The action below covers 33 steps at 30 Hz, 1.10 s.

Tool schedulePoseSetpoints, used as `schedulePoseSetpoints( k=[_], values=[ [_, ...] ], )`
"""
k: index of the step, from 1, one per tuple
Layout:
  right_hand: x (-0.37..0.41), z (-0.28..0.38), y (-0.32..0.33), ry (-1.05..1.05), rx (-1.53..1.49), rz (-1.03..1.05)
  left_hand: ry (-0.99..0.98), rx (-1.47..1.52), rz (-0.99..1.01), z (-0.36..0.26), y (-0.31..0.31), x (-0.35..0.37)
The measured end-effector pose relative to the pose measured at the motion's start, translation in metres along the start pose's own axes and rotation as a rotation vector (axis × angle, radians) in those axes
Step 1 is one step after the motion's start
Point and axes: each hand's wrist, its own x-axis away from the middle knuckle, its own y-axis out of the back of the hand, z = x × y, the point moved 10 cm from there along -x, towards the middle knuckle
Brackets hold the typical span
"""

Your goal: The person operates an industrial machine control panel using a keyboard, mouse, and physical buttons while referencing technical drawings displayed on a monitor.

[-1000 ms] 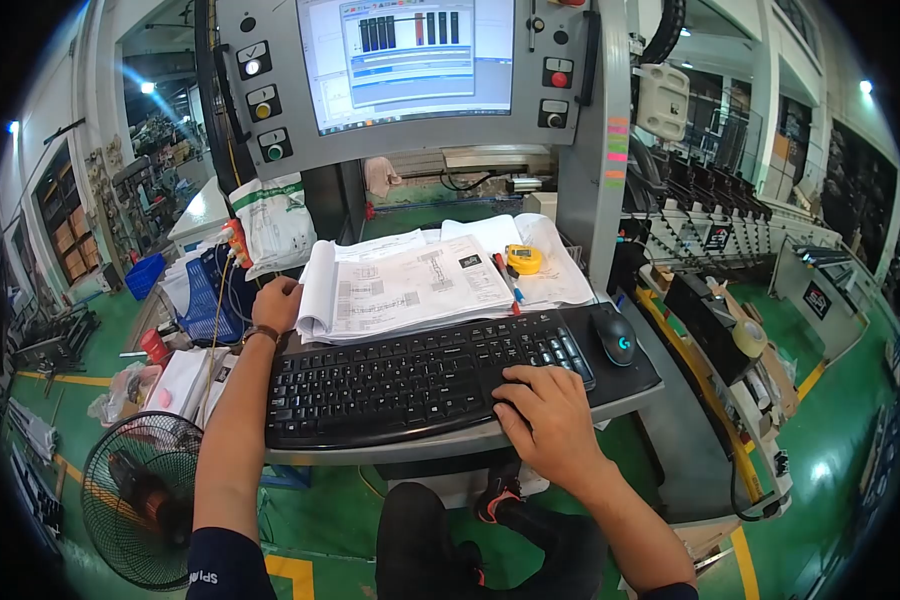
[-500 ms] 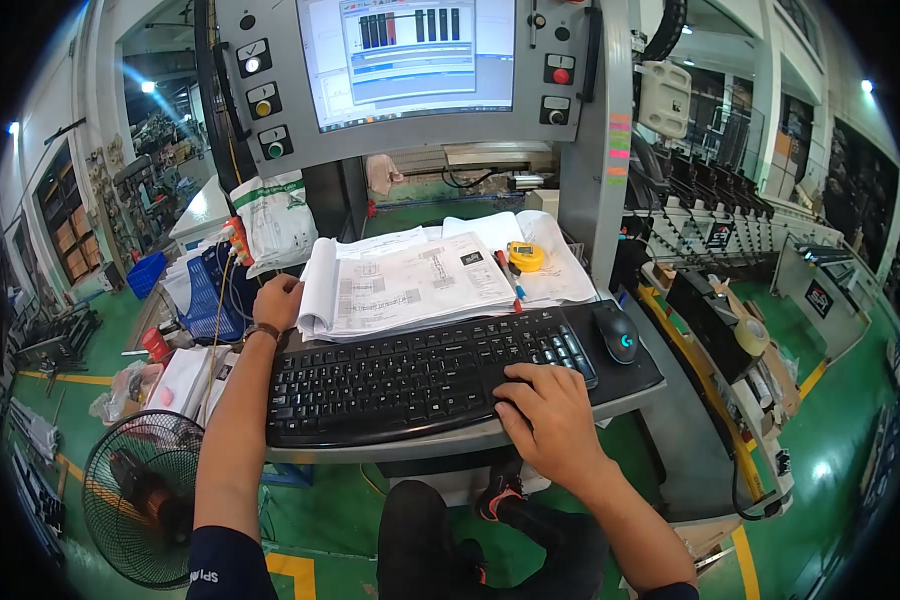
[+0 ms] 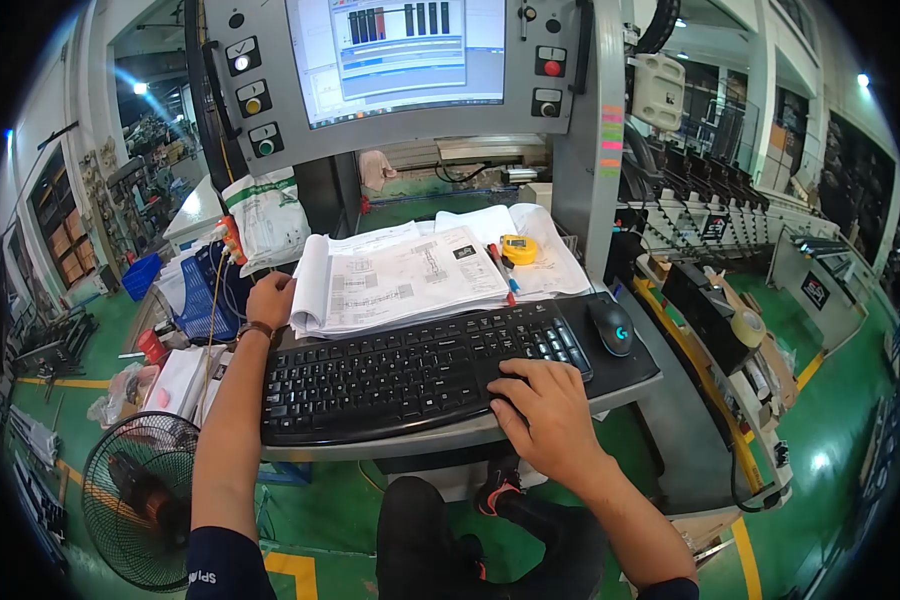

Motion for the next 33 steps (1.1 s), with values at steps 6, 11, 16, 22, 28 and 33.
schedulePoseSetpoints(
  k=[6,11,16,22,28,33],
  values=[
    [0.002,-0.003,0.002,-0.004,0.014,0.001,-0.002,0.019,0.005,0.005,-0.003,-0.004],
    [0.002,-0.001,0.004,0.004,0.037,-0.001,0.006,0.000,0.007,0.002,0.000,-0.001],
    [0.004,0.000,0.005,0.014,0.056,-0.010,-0.020,0.002,-0.005,0.002,-0.001,-0.002],
    [0.009,-0.004,0.010,0.011,0.048,-0.050,-0.056,0.008,-0.018,0.008,-0.004,-0.008],
    [0.023,-0.045,0.030,-0.152,0.088,-0.207,-0.076,0.008,-0.020,0.002,-0.001,-0.006],
    [0.032,-0.061,0.028,-0.224,0.012,-0.223,-0.087,0.001,-0.028,0.001,0.000,-0.006]
  ],
)
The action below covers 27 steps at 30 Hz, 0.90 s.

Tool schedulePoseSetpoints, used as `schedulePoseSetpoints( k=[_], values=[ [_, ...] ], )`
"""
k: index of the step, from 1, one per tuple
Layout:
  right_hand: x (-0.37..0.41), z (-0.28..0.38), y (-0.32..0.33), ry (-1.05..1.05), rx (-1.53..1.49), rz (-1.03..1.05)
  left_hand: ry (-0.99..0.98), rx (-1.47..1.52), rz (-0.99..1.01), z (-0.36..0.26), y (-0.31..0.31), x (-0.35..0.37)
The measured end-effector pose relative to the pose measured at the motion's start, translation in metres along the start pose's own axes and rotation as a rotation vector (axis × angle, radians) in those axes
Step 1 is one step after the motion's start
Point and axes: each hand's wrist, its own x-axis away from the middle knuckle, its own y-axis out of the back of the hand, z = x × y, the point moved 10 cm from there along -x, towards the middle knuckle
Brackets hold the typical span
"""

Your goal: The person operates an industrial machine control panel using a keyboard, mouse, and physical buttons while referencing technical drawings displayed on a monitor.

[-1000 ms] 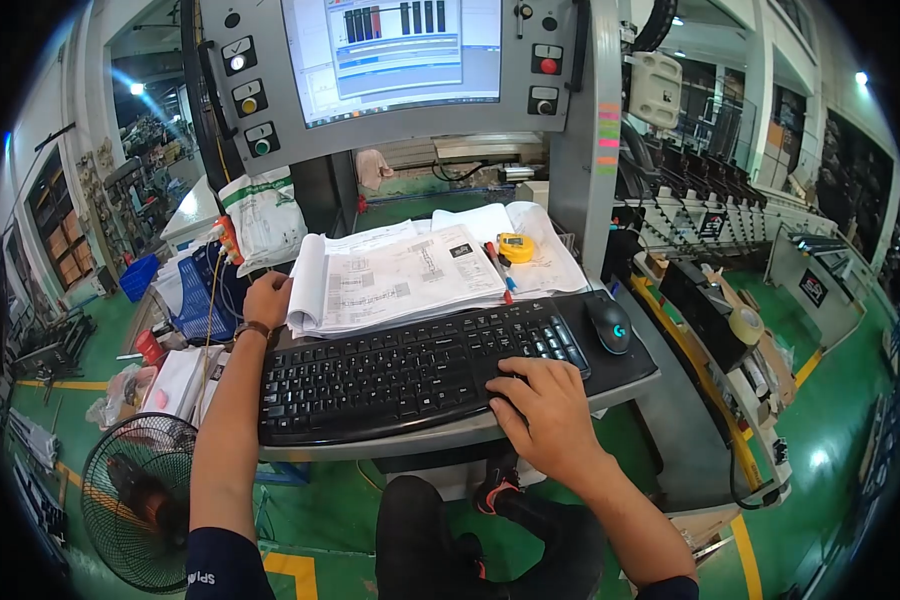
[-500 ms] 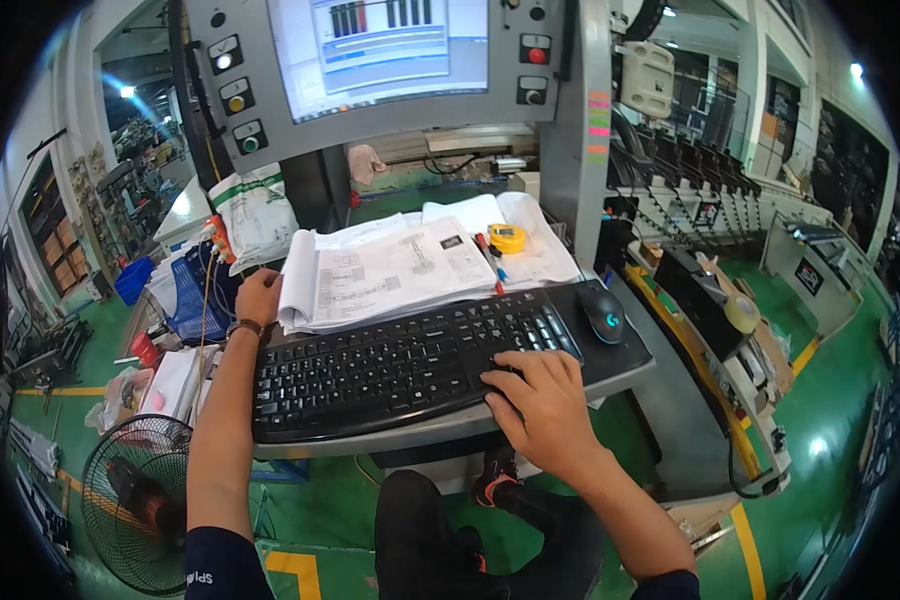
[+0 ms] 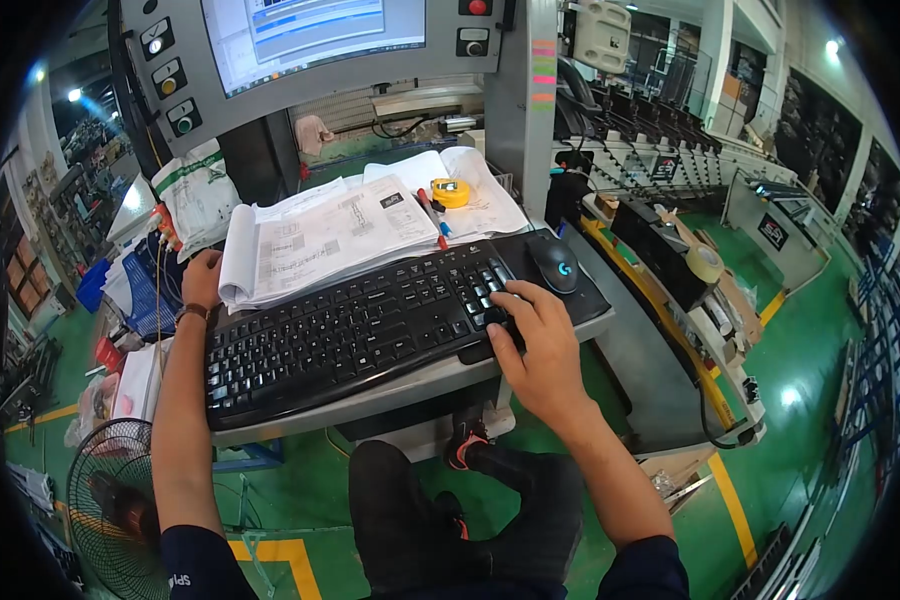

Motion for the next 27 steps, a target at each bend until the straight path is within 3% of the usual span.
schedulePoseSetpoints(
  k=[15,19,27],
  values=[
    [-0.005,0.018,-0.010,0.110,0.160,0.092,0.027,-0.012,0.011,-0.003,0.003,0.003],
    [-0.003,0.019,-0.001,0.092,0.085,0.007,0.035,0.007,0.024,0.001,0.001,0.001],
    [-0.003,0.017,-0.003,0.075,0.067,0.036,0.057,0.017,0.031,-0.002,0.002,0.004]
  ],
)
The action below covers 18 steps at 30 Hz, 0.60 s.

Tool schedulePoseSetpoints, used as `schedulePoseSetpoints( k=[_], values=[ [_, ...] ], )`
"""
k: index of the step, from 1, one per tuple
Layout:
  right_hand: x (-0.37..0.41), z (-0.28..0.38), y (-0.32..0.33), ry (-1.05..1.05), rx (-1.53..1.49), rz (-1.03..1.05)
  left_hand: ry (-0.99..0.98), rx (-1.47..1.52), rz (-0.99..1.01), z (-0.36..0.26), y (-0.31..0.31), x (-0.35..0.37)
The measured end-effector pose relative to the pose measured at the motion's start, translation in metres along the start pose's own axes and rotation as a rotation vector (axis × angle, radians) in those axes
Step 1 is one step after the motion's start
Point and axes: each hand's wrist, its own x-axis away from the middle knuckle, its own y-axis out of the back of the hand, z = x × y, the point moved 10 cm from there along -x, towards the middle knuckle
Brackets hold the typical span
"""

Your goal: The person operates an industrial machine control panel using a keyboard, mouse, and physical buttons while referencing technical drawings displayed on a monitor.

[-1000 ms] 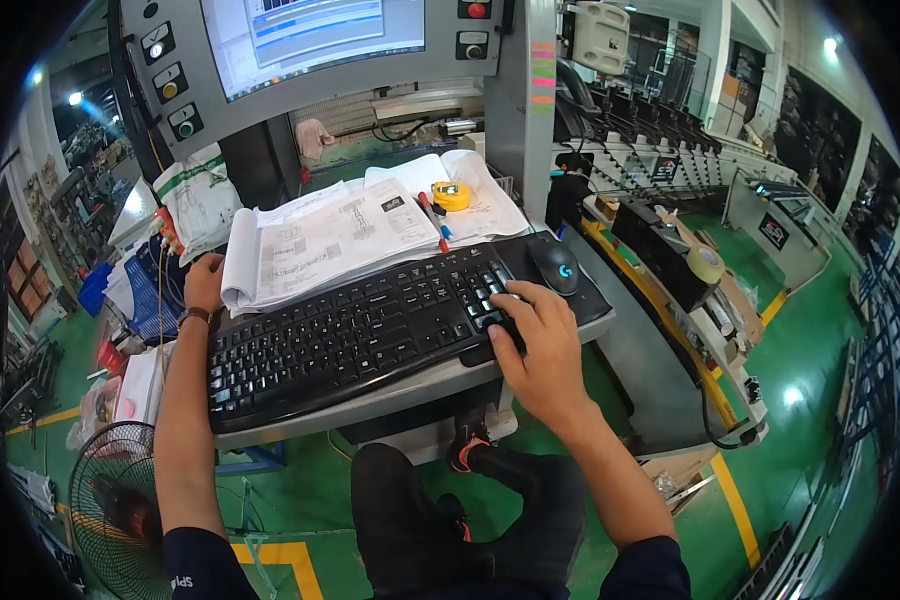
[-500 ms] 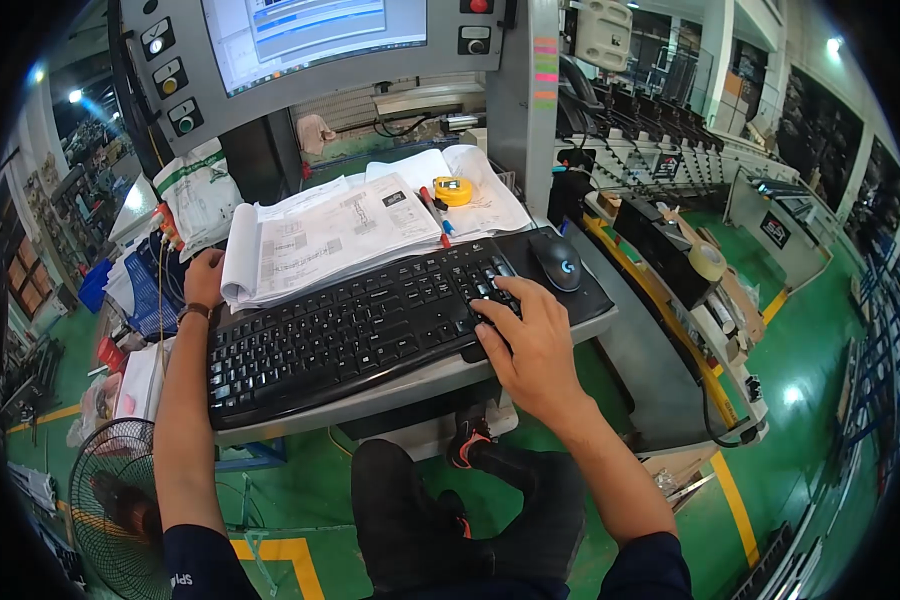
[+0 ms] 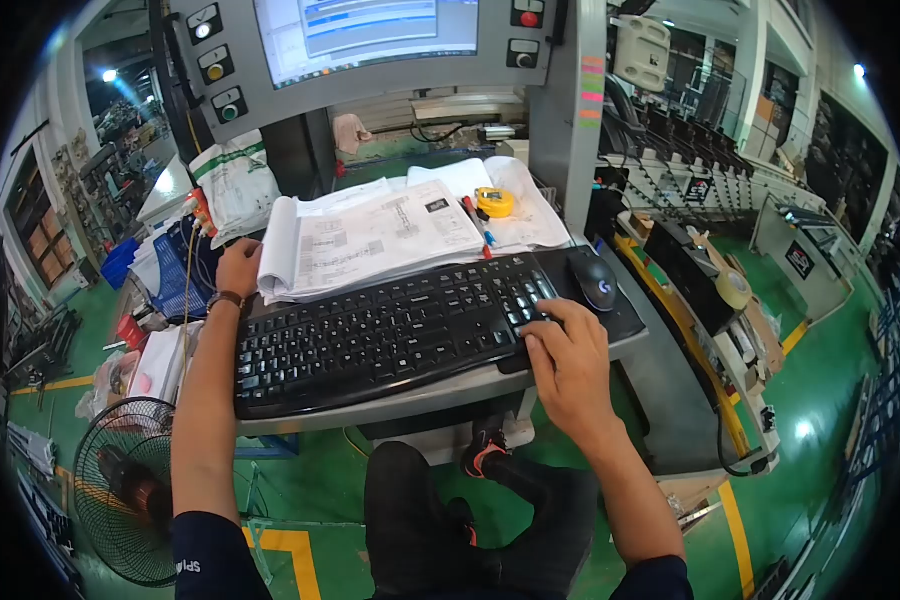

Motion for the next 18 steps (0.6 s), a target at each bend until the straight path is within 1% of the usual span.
schedulePoseSetpoints(
  k=[3,7,10,13,15,17,18],
  values=[
    [-0.001,0.005,0.005,0.010,0.023,-0.053,-0.003,-0.001,-0.012,0.001,-0.001,0.000],
    [-0.008,0.009,-0.001,0.003,0.048,-0.002,0.007,-0.005,-0.031,0.001,-0.001,0.001],
    [-0.023,0.037,-0.010,0.045,-0.046,-0.004,0.025,-0.008,-0.008,0.001,-0.002,0.002],
    [-0.034,0.067,-0.036,0.157,-0.054,0.049,0.020,0.008,-0.018,0.000,0.000,0.003],
    [-0.034,0.072,-0.049,0.190,-0.016,0.090,-0.010,-0.014,-0.090,-0.004,0.005,0.006],
    [-0.033,0.071,-0.052,0.209,0.007,0.108,-0.004,-0.012,-0.057,-0.003,0.003,0.002],
    [-0.031,0.067,-0.047,0.188,-0.031,0.077,0.012,0.000,-0.034,-0.002,0.002,0.002]
  ],
)
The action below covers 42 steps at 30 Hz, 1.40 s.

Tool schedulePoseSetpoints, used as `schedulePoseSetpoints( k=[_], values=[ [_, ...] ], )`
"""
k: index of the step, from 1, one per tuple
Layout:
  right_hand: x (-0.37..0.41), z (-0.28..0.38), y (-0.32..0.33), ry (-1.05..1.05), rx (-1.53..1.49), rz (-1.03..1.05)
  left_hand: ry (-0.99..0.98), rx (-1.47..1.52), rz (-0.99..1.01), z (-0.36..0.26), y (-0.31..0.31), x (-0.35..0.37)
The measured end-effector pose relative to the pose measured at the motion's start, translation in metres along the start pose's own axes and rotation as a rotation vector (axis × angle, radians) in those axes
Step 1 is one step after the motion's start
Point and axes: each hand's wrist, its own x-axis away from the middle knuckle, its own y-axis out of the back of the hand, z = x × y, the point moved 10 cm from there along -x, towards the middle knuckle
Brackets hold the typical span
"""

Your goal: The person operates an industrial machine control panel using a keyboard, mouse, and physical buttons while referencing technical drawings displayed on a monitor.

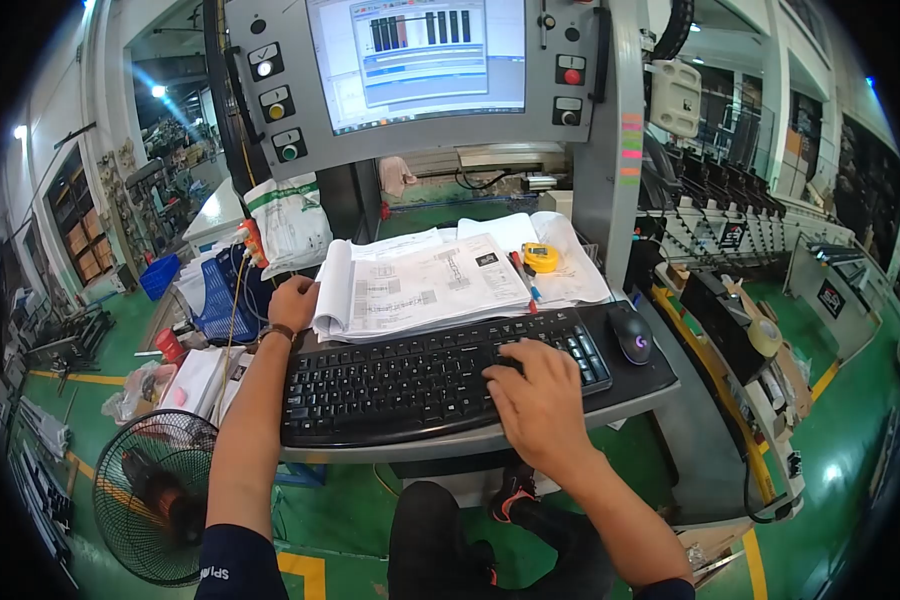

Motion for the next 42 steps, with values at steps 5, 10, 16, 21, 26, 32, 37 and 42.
schedulePoseSetpoints(
  k=[5,10,16,21,26,32,37,42],
  values=[
    [0.020,-0.010,0.013,-0.056,-0.004,0.030,0.017,0.010,0.052,0.002,-0.005,0.001],
    [0.026,-0.011,0.025,-0.054,-0.025,-0.022,0.024,0.001,0.044,0.001,-0.003,0.003],
    [0.026,-0.008,0.035,-0.042,-0.019,-0.023,0.008,-0.013,0.028,0.000,-0.003,0.002],
    [0.038,-0.037,0.042,-0.118,0.037,-0.082,-0.066,-0.004,0.017,0.009,-0.010,-0.008],
    [0.046,-0.063,0.040,-0.240,0.032,-0.057,-0.075,0.015,0.016,0.011,-0.012,-0.009],
    [0.041,-0.074,0.033,-0.239,-0.001,-0.050,-0.048,-0.012,0.029,0.005,-0.006,-0.006],
    [0.038,-0.077,0.035,-0.265,-0.034,-0.079,-0.046,-0.009,0.029,0.005,-0.007,-0.006],
    [0.038,-0.078,0.031,-0.237,0.013,-0.018,-0.042,-0.009,0.029,0.004,-0.006,-0.005]
  ],
)
